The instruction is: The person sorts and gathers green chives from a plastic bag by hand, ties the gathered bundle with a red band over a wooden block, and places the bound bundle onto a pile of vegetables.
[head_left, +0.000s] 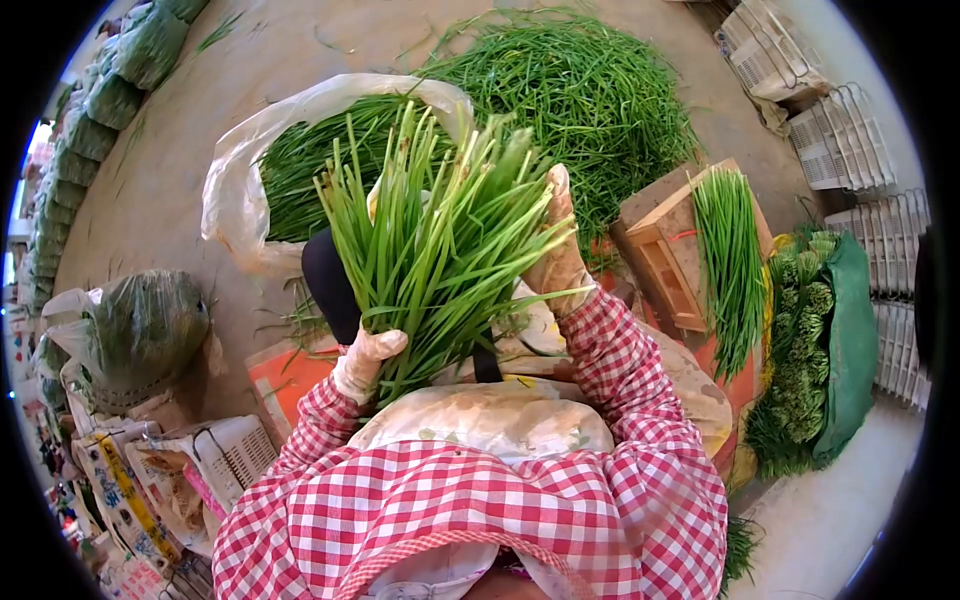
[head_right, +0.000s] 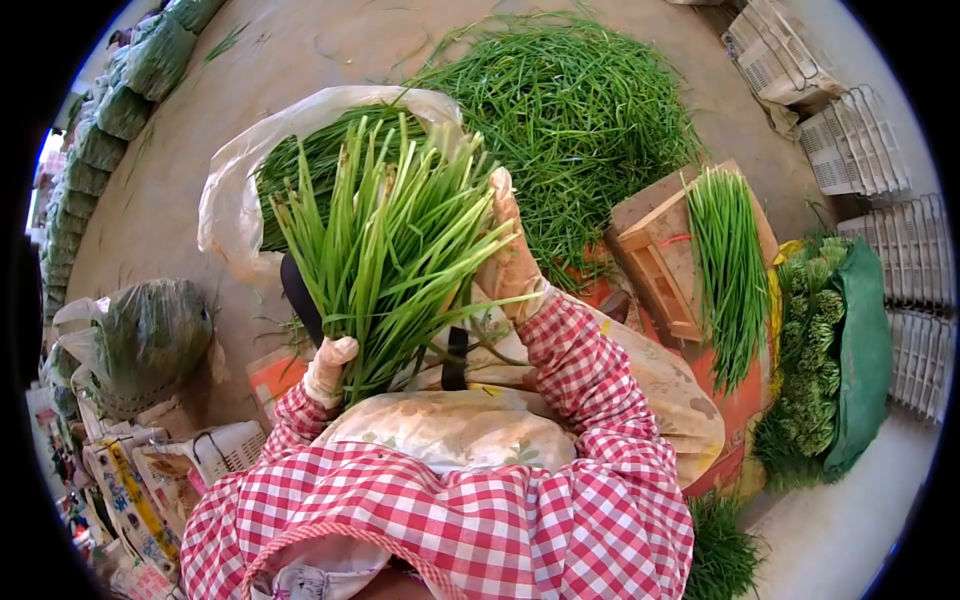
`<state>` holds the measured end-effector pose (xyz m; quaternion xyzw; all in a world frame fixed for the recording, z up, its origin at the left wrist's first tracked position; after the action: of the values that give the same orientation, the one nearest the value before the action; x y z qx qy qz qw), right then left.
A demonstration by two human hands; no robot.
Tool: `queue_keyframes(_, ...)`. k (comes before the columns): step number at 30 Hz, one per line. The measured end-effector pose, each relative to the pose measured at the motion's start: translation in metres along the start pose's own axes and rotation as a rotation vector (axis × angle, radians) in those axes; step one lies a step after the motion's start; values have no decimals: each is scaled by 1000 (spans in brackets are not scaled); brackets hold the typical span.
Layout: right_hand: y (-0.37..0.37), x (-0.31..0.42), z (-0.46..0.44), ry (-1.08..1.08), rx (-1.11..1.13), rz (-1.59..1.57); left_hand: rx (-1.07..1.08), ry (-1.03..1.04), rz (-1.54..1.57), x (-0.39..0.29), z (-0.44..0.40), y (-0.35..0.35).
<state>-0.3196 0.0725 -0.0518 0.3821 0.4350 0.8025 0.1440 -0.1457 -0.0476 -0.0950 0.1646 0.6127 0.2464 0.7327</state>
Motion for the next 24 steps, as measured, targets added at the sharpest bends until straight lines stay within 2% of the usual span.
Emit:
queue_keyframes(1, -2, -1, 2, -9, -1, 7, 10, 29, -26, 3, -7, 0)
queue_keyframes(3, 12, 2, 9, -117, 215, 149, -50, -23, -38, 13, -14, -1)
queue_keyframes(4, 13, 0, 11, -88, 171, 33, -18, 39, -21, -1, -20, 19)
queue_keyframes(6, 21, 4, 16, -72, 44, -130, -36, 34, 57, -18, -24, 46)
queue_keyframes(7, 44, -3, 26, 62, 126, -294, -34, 35, 59, -14, -24, 45)
queue_keyframes(8, 41, -7, 21, 63, 126, -293, -33, -9, 132, -3, -23, 43)
queue_keyframes(10, 34, -13, 3, 15, 306, -329, -35, -53, 205, 4, -22, 41)
queue_keyframes(11, 8, -18, -18, -79, 148, -107, -57, -130, 244, 9, -23, 41)
queue_keyframes(12, 11, -11, -25, -80, 142, -111, -78, -212, 282, 15, -20, 42)
queue_keyframes(14, 0, 24, -34, -174, -170, 197, 227, -243, 646, -2, -20, 86)
queue_keyframes(16, -17, 63, -31, -253, -477, 506, 172, -139, 518, 11, -15, 61)
queue_keyframes(18, -82, 98, -31, -412, -556, 197, 152, -86, 471, 16, -13, 46)
queue_keyframes(20, -128, 99, -20, -375, -216, 379, 2, -114, 443, 18, -14, 29)
queue_keyframes(22, -70, 63, 25, -207, -131, 1025, -51, -131, 450, 11, -16, 27)
queue_keyframes(24, -70, -8, 41, 189, -92, 547, 6, -141, 348, -3, -28, 39)
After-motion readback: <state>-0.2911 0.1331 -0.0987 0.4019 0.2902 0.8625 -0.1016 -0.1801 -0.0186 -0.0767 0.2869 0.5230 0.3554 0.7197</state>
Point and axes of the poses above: each hand's wrist, its own z-axis away from the middle knuckle, its own y-axis out of the palm, x = y × z, the point moved 10 cm from there along -z, towards the middle knuckle, and after that the axes turned 6 degrees about -x, right-handed, at the moved point
